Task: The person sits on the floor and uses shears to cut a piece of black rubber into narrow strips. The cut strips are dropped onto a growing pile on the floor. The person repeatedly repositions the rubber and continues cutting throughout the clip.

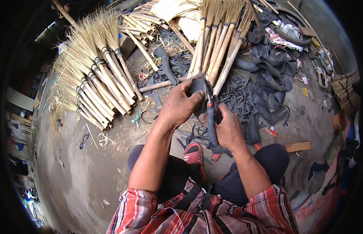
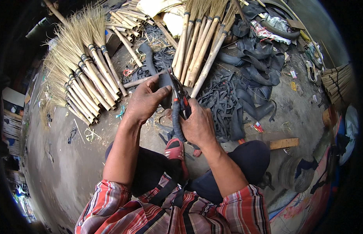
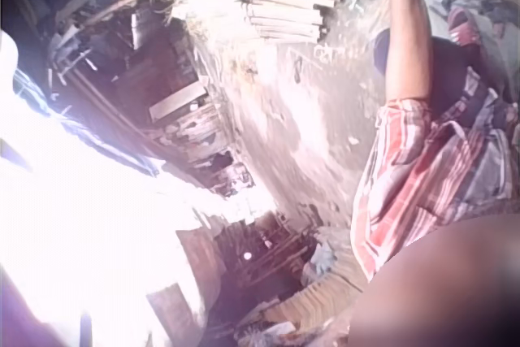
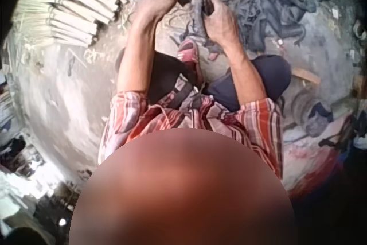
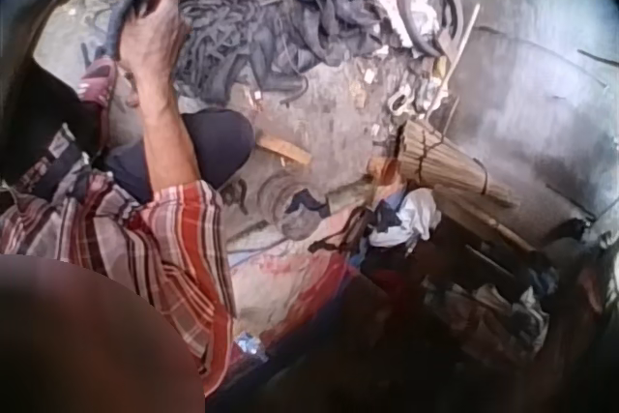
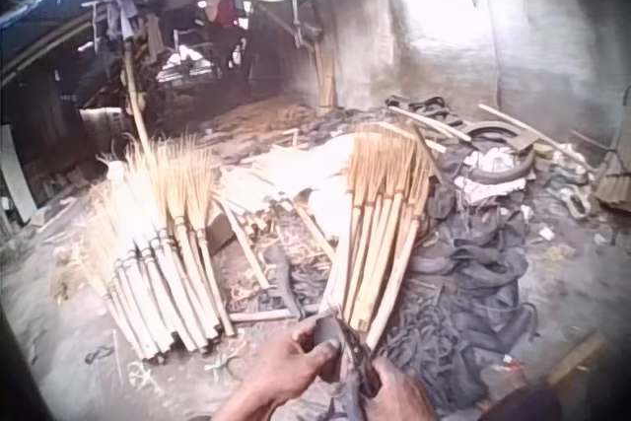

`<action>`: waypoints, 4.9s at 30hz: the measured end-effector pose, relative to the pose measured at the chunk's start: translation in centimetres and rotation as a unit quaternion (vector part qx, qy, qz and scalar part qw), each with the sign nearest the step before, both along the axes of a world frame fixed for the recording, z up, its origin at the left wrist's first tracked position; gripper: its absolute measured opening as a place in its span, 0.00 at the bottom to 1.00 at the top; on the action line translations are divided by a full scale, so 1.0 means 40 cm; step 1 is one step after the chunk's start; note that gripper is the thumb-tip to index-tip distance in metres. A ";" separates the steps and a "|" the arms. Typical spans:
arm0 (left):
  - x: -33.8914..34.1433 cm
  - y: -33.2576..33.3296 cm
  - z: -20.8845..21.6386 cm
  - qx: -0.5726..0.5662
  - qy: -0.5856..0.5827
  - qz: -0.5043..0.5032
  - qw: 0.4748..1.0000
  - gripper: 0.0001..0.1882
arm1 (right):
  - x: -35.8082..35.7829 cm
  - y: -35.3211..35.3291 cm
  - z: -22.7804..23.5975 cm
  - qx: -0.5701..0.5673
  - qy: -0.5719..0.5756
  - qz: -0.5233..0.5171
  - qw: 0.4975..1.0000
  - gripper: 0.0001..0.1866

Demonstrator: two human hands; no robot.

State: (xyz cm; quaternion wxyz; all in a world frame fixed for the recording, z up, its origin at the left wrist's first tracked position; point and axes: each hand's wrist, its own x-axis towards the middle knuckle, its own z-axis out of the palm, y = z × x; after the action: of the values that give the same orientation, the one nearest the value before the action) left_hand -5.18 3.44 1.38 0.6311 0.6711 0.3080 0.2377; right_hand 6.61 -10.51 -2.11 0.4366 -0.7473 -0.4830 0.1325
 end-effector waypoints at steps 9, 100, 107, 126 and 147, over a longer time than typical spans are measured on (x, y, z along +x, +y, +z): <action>0.102 -0.029 -0.021 -0.019 -0.023 -0.048 0.998 0.21 | 0.072 -0.072 -0.030 0.050 0.203 -0.052 0.977 0.17; 0.163 0.016 -0.057 -0.064 -0.045 -0.120 0.990 0.24 | 0.134 -0.113 -0.069 -0.097 0.299 0.030 0.949 0.14; 0.162 0.036 -0.055 -0.079 -0.054 -0.073 0.993 0.23 | 0.114 -0.115 -0.060 -0.034 0.252 0.065 0.965 0.15; 0.175 -0.002 -0.049 -0.077 -0.036 -0.074 0.994 0.28 | 0.114 -0.097 -0.095 -0.036 0.180 0.018 0.983 0.16; 0.181 -0.019 -0.045 -0.046 -0.025 -0.106 0.993 0.27 | 0.115 -0.101 -0.059 -0.014 0.090 -0.036 0.995 0.28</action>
State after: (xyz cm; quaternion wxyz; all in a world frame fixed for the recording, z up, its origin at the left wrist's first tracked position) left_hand 2.05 2.67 -0.41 0.6906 0.6637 0.2304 0.1717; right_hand 11.21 -14.55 -4.45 0.4728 -0.7553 -0.4122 0.1901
